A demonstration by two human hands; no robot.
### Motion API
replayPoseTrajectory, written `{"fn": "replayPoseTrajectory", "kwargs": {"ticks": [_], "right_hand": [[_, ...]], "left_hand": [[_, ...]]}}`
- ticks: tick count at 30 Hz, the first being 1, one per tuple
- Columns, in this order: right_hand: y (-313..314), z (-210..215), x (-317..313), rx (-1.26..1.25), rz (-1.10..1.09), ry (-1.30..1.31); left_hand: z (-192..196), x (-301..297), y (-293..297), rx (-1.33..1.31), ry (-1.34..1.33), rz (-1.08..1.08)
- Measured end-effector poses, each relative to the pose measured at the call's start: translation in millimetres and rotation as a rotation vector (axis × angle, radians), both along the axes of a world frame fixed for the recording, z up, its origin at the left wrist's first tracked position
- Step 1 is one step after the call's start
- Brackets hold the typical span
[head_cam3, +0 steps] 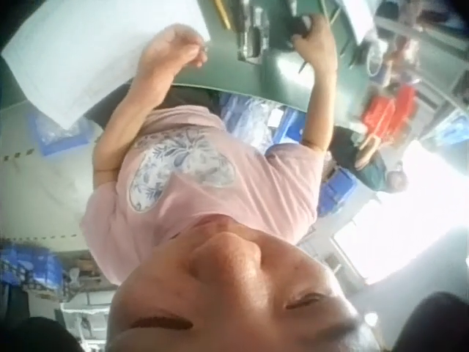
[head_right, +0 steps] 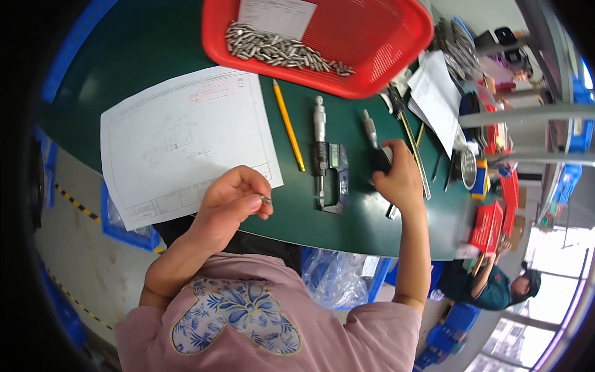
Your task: Using a digital micrometer and caliper to measure small metal components at a workbench.
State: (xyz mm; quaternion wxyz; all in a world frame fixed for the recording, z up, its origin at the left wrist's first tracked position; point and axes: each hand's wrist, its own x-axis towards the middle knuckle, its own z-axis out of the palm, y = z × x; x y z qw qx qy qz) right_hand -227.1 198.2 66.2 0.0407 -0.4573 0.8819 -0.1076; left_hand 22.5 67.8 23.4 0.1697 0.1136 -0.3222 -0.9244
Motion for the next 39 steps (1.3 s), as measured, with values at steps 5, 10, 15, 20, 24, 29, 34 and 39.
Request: {"fn": "replayPoseTrajectory", "kwargs": {"ticks": [5, 10, 15, 20, 24, 29, 34, 39], "right_hand": [[-12, -1, 2, -0.068, -0.361, -0.154], [2, 9, -2, -0.542, -0.496, -0.872], [11, 20, 19, -1.051, -0.059, -1.907], [-7, 15, 37, -0.792, 0.169, -2.048], [-10, -1, 39, -0.901, 0.099, -2.035], [-3, -6, 41, -0.941, -0.014, -2.011], [-3, -10, 41, -0.995, -0.114, -2.074], [-4, -9, 41, -0.959, -0.144, -2.121]], "left_hand": [[4, -9, 4, -0.116, -0.014, 0.022], [7, -14, 5, -0.188, -0.050, 0.028], [9, -28, 6, -0.464, 0.029, 0.065], [15, -45, 6, -0.475, -0.009, 0.052], [17, -59, 11, -0.418, -0.038, 0.061], [11, -67, 16, -0.439, -0.078, 0.012], [10, -71, 17, -0.504, -0.078, -0.016], [11, -72, 17, -0.541, -0.112, -0.057]]}}
